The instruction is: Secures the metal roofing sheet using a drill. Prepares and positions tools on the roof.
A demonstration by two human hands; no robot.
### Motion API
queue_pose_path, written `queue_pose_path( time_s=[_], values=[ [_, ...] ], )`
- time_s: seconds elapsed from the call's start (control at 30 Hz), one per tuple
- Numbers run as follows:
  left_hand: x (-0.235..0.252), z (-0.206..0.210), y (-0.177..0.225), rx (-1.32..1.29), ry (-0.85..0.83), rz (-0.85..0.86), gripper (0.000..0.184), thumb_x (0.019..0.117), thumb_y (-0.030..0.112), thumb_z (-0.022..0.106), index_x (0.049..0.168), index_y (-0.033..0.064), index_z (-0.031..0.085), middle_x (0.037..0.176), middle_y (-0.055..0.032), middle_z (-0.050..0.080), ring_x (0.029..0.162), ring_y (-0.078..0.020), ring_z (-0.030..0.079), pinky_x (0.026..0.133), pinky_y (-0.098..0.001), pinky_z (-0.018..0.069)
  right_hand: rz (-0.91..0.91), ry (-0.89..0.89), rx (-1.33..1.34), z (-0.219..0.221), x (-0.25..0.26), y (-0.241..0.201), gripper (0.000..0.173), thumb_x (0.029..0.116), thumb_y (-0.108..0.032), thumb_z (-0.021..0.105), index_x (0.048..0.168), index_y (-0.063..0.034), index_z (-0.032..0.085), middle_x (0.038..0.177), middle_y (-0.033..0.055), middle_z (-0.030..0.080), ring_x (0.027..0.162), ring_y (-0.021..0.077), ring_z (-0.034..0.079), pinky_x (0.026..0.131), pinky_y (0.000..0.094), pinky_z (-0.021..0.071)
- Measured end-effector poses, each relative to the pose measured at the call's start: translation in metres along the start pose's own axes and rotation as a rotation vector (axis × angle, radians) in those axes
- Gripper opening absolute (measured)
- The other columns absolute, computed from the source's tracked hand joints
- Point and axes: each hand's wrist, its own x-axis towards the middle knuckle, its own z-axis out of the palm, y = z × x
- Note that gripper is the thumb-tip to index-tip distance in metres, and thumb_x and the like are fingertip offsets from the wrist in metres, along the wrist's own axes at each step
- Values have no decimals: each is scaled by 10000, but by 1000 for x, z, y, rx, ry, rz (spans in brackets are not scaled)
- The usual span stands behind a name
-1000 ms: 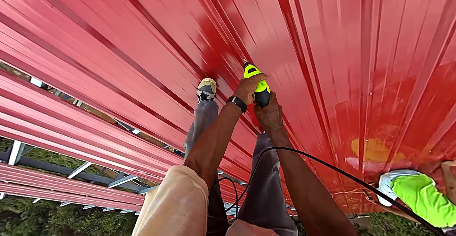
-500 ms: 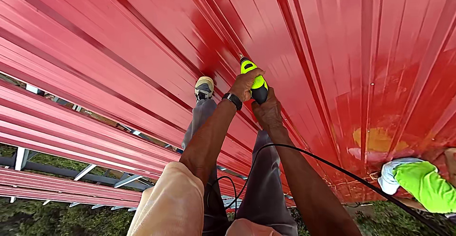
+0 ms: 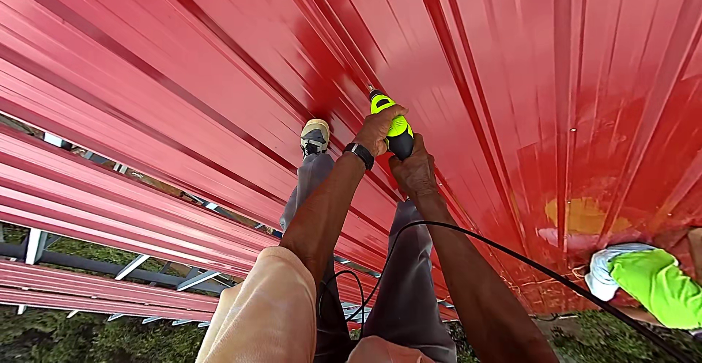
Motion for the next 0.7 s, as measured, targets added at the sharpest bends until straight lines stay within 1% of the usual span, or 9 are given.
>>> queue_pose_path(
  time_s=[0.23, 0.37, 0.5, 0.6, 0.7],
  values=[
    [4, -3, 0, -12, -2, 2, 438, 862, 245, 752, 1228, 57, 603, 1040, -173, 673, 906, -284, 680, 782, -484, 584, 7, -1, -16, 3, 0, -1, 595, 889, -215, 698, 1426, -124, 459, 905, 210, 700, 829, 418, 702, 702, 627, 536],
    [8, -8, -1, -12, -7, 11, 429, 871, 254, 749, 1227, 61, 607, 1033, -163, 671, 903, -274, 675, 780, -474, 582, -13, 14, -15, 9, 3, -1, 574, 886, -218, 700, 1400, -113, 466, 880, 205, 694, 805, 414, 700, 678, 625, 532],
    [21, -12, 5, -8, 1, 19, 419, 864, 254, 750, 1210, 59, 617, 1028, -163, 677, 901, -273, 680, 778, -471, 586, -13, 22, -15, 18, 15, -2, 571, 889, -231, 696, 1399, -116, 465, 894, 211, 693, 808, 422, 697, 671, 629, 531],
    [28, -11, 9, 25, -1, 21, 440, 873, 260, 745, 1235, 54, 605, 1040, -169, 675, 911, -283, 679, 789, -487, 584, -13, 28, 12, 19, 21, -3, 586, 887, -226, 705, 1410, -114, 464, 913, 221, 691, 819, 433, 691, 681, 641, 526],
    [26, -13, 5, 23, -4, 18, 435, 872, 268, 745, 1228, 61, 607, 1030, -162, 674, 899, -274, 678, 779, -473, 583, -14, 31, 3, 20, 17, -2, 591, 884, -225, 706, 1412, -119, 462, 900, 222, 692, 807, 434, 694, 668, 642, 526]
  ],
)
